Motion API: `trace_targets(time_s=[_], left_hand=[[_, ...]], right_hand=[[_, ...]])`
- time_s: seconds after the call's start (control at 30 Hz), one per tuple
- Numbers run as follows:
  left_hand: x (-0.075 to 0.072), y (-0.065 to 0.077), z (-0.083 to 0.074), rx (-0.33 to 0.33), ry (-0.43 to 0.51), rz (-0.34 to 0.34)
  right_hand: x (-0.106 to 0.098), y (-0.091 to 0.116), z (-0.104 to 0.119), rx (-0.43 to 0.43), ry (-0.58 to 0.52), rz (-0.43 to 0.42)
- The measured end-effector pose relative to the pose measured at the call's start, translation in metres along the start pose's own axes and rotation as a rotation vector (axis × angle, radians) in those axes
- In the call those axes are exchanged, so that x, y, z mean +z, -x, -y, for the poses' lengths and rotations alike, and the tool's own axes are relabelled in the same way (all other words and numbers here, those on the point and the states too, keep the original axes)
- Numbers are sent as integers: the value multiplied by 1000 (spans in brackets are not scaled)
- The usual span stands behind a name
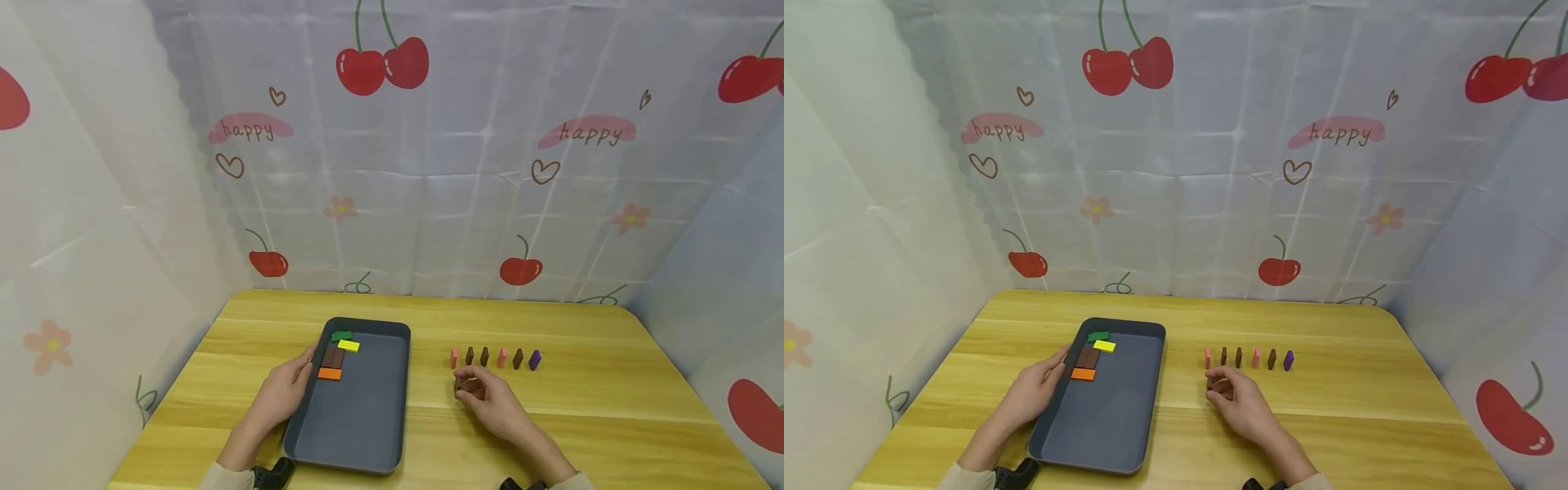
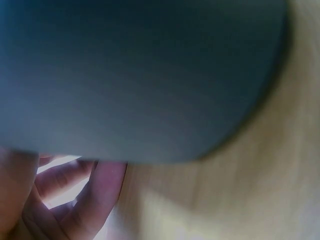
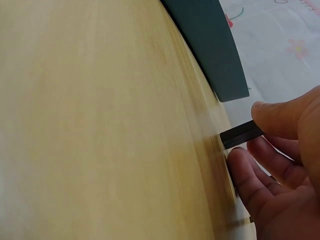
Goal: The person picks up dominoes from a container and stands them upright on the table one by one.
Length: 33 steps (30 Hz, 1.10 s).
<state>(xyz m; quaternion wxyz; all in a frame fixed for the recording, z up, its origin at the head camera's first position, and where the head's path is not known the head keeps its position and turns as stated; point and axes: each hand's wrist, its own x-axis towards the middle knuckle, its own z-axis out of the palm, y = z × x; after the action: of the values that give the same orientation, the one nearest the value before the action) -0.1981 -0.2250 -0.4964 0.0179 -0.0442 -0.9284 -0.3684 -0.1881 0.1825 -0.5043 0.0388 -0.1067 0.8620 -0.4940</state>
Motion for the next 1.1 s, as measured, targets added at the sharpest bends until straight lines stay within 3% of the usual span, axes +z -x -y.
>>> trace_targets(time_s=[0.17, 0.4, 0.6, 1.1], left_hand=[[0, 0, 0, 2, -3, 1], [0, 0, 0, 9, -5, 7], [0, 0, 0, 12, -9, 6], [2, -1, 3, -7, 8, 8]], right_hand=[[0, 0, 0, -22, -8, -3], [0, 1, 9, 8, 27, -87], [-1, 2, 22, -50, 86, -123], [18, -10, 55, -151, 98, -57]])
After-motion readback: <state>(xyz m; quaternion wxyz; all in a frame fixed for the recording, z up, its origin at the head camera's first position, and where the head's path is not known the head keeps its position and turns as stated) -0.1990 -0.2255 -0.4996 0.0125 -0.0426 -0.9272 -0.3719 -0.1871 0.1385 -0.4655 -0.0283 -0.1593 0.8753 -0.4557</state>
